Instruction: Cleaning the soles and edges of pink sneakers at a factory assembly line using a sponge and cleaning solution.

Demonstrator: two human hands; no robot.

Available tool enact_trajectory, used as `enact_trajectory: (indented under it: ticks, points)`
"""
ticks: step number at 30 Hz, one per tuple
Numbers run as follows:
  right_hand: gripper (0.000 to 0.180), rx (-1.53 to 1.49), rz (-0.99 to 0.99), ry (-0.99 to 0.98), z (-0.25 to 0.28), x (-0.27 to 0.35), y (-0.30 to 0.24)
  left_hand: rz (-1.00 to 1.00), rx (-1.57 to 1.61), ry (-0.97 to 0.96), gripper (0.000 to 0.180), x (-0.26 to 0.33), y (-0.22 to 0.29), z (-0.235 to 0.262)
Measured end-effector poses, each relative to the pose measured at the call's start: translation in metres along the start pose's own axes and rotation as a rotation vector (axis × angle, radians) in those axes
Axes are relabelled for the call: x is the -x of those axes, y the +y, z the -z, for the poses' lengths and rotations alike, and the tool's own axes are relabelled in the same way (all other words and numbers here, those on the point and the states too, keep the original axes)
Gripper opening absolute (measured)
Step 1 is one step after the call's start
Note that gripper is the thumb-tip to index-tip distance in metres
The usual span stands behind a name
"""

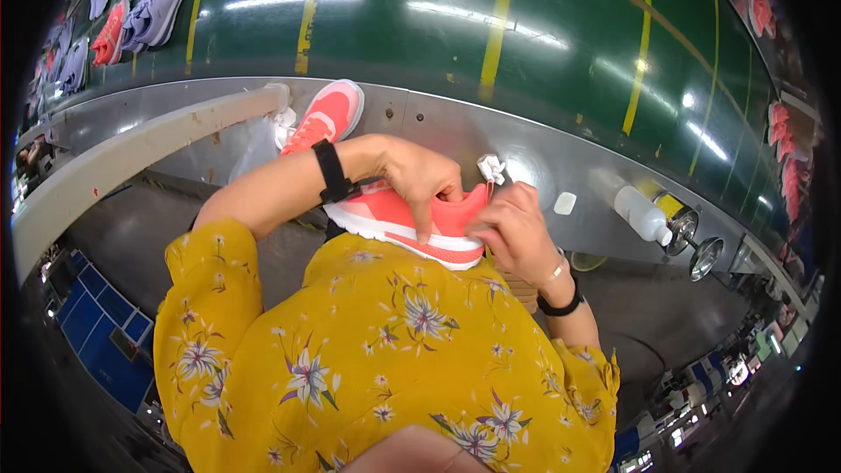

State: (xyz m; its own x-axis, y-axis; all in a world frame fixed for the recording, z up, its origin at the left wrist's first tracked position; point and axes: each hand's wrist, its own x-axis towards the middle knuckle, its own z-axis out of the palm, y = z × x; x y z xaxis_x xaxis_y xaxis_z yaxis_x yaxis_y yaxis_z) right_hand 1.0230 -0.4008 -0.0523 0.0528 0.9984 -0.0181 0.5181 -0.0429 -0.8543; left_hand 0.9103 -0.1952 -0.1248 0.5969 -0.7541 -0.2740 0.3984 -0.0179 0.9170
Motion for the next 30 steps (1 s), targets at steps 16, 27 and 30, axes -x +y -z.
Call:
enact_trajectory:
  ticks: [16, 27, 30]
  points:
    - [0.026, 0.091, 0.124, -0.003, -0.004, 0.000, 0.013, 0.110, 0.024, -0.017, 0.034, -0.004, 0.011, 0.009]
    - [0.020, 0.219, 0.167, -0.038, -0.004, 0.007, 0.020, 0.131, 0.083, 0.010, 0.034, -0.006, 0.005, 0.008]
    - [0.019, 0.270, 0.075, 0.033, 0.002, 0.022, 0.032, 0.146, 0.168, 0.020, 0.034, -0.008, 0.003, 0.008]
